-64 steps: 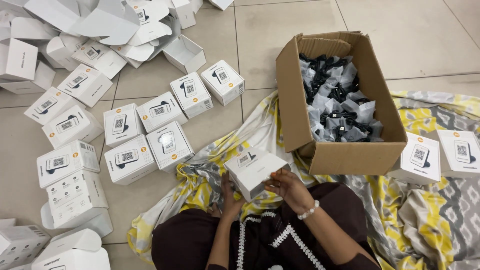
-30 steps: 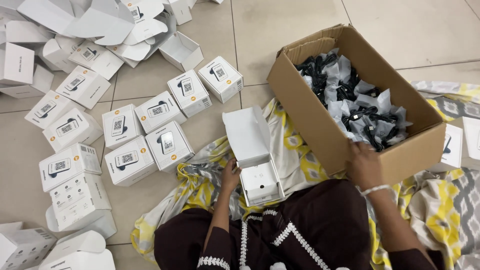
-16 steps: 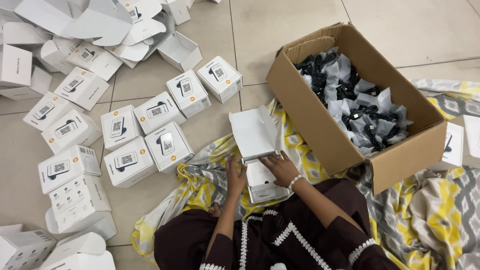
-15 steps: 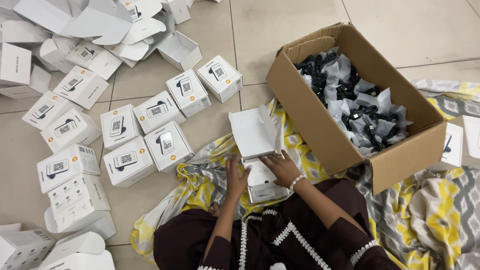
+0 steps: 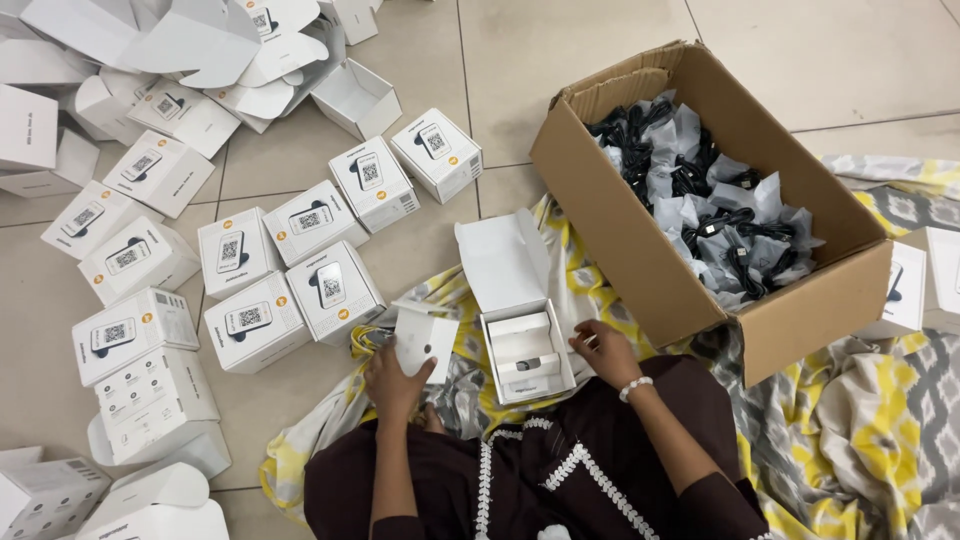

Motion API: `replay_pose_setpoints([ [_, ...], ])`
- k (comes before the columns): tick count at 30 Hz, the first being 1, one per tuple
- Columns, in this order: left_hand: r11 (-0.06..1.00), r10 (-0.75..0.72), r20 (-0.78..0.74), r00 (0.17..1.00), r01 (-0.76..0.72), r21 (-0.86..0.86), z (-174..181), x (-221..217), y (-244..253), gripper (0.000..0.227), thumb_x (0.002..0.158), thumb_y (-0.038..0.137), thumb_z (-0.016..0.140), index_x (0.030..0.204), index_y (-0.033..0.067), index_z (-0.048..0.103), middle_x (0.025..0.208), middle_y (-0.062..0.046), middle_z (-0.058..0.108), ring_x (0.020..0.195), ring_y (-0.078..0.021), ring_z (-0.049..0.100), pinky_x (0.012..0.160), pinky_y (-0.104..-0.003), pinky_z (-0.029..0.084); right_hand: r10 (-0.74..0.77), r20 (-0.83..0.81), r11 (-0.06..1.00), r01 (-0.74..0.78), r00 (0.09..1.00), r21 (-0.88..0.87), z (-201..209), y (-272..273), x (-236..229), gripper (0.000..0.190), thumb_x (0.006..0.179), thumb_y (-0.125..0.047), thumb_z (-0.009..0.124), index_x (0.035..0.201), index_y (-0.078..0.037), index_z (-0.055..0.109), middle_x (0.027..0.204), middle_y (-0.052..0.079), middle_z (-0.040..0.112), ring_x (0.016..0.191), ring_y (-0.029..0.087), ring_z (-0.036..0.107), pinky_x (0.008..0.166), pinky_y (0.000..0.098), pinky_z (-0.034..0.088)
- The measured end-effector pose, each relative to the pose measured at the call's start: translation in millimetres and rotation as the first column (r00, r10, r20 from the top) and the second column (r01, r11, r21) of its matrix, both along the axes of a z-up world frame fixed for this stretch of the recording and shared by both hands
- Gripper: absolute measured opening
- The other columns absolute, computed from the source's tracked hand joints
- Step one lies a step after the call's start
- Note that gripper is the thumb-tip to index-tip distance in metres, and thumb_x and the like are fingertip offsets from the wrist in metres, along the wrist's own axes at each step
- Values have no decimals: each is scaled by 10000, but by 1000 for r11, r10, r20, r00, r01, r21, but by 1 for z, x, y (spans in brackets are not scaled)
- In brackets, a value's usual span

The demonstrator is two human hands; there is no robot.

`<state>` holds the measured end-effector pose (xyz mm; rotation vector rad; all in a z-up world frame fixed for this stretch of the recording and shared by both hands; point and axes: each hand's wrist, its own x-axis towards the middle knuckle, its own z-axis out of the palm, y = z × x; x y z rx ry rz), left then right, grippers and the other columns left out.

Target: The person packages small black electronic devices into individual white cardboard boxes.

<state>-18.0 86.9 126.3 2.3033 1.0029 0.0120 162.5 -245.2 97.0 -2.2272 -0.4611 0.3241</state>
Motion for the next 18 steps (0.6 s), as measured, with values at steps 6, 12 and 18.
replay_pose_setpoints([
  [6,967,-173,29,985,164,195,-21,21,-74,1067,775,538,863,1563,100,291,1672,-207,184,1562,-396,121,1197,-706,13,91,-109,990,-101,990,-99,-38,12,-10,479,756,-252,849,1129,-24,654,983,155,751,844,295,750,783,398,597],
  [12,886,-408,-191,893,438,153,-3,76,-129,1266,633,260,965,1590,92,153,1660,-188,106,1519,-424,169,1194,-610,252,149,-61,976,-156,987,-149,-18,12,-8,435,796,-260,838,1124,-33,666,985,158,750,882,307,741,793,400,586],
  [18,920,-331,83,940,302,248,-52,82,-117,1196,668,109,931,1588,66,168,1599,-212,240,1321,-434,417,1027,-502,462,44,225,988,-75,973,134,87,-43,40,269,889,-138,738,1132,-31,696,916,113,768,747,198,752,692,323,593],
])
